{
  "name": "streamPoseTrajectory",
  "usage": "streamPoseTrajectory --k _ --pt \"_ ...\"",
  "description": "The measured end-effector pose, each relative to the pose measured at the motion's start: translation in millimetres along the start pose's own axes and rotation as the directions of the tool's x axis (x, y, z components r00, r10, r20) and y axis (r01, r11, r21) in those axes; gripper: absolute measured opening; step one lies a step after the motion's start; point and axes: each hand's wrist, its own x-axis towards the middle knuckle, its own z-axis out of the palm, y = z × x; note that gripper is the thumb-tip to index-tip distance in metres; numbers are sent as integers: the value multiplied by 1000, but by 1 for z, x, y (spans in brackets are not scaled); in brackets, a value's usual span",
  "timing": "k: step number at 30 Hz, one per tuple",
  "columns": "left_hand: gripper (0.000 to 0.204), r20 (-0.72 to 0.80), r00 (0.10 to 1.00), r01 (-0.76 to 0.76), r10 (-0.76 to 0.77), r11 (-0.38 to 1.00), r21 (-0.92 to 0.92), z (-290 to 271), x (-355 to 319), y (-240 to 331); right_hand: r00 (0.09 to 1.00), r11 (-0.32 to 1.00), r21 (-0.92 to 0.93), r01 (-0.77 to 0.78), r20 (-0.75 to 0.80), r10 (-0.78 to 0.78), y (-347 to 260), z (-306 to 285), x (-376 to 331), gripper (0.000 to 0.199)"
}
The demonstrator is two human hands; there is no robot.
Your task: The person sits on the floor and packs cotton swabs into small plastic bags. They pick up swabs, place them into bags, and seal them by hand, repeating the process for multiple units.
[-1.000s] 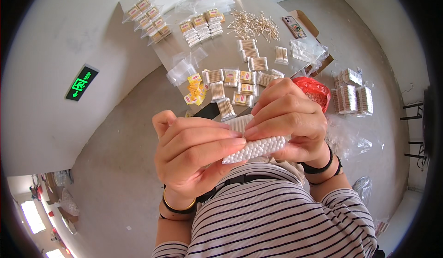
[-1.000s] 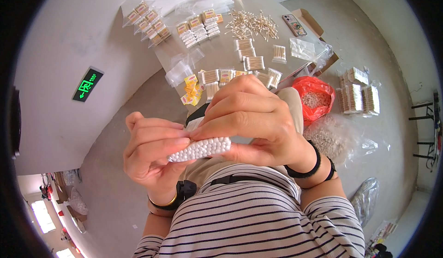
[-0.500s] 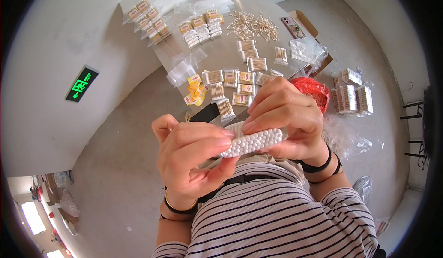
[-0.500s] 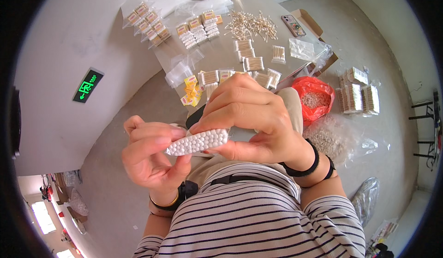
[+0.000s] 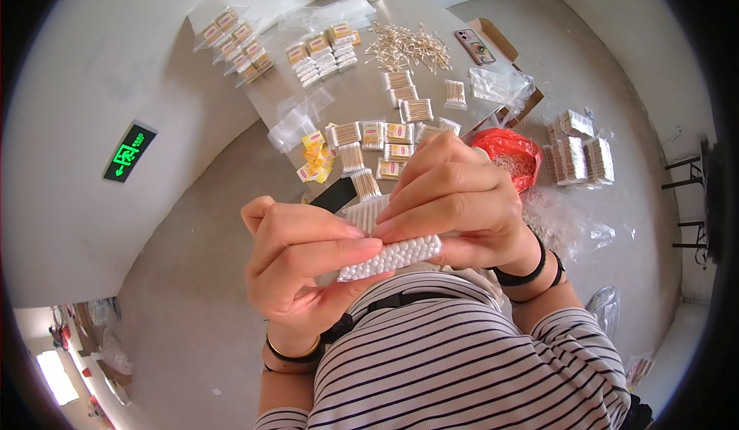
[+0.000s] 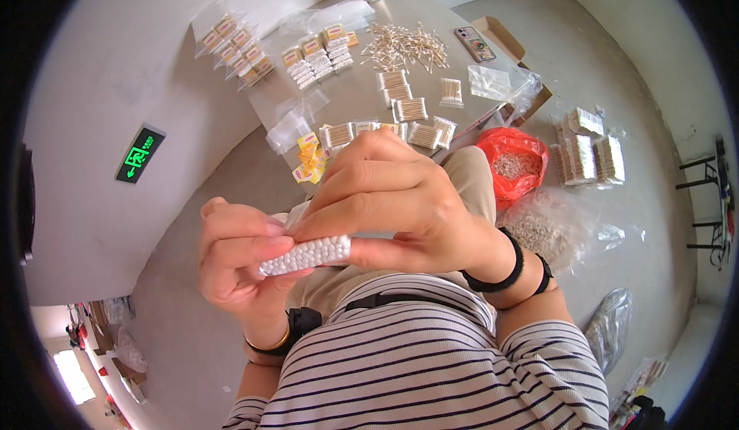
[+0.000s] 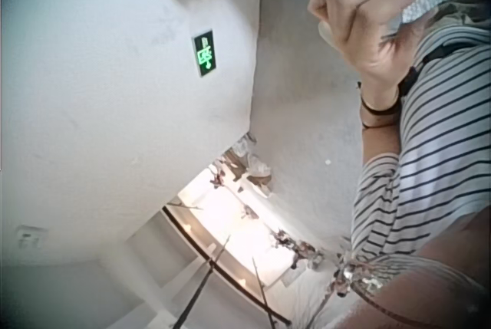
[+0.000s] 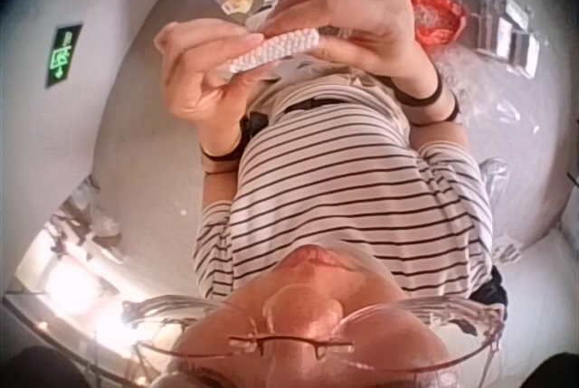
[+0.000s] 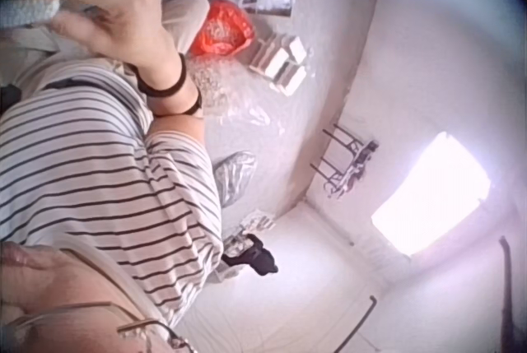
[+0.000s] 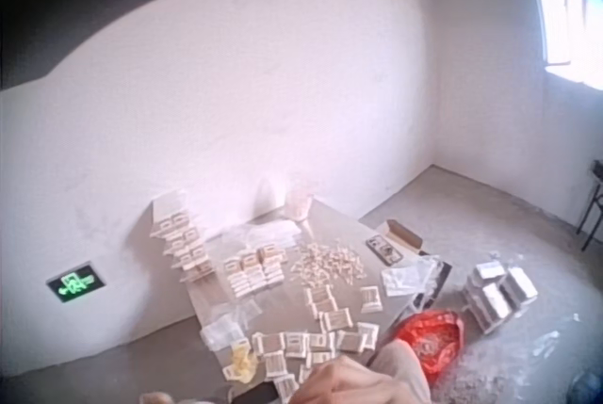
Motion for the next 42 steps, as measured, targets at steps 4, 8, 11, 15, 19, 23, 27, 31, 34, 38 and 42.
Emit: streamPoseTrajectory --k 4,8,11,15,19,23,27,31,34,38,42 --pt "34 -11 1000 29 -29 999 -32 -1 -2 -1 1000 1000 -15 8 17 -8 -1 0 1 25" --pt "33 -27 999 44 -44 999 -26 -1 -4 0 999 999 -13 -34 20 34 -3 1 1 28" --pt "32 -40 999 32 -33 999 -39 -1 -4 -1 998 998 -18 -59 22 59 -5 -2 0 31" --pt "31 -57 997 57 -60 997 -45 -3 -7 -2 998 998 -16 -62 -13 62 -6 -5 1 31" --pt "33 -66 987 139 -146 985 -99 1 -8 1 999 1000 0 -31 -33 31 -5 -4 -2 29" --pt "35 -11 997 80 -80 997 -12 2 -2 5 999 999 35 -40 -33 41 -6 -1 -2 27" --pt "33 13 1000 4 -4 1000 18 1 -2 2 997 988 132 -79 -7 81 -7 -3 0 24" --pt "31 41 999 20 -21 1000 20 -3 -4 2 988 931 332 -152 55 142 0 -4 -3 21" --pt "30 61 998 31 -32 999 18 -3 -3 5 982 866 465 -187 64 178 5 1 -6 17" --pt "30 80 997 7 -8 1000 16 -2 -2 5 952 668 689 -282 114 285 6 11 -7 15" --pt "31 80 997 3 -4 1000 18 -1 -2 4 925 517 780 -353 208 317 9 13 -4 17"
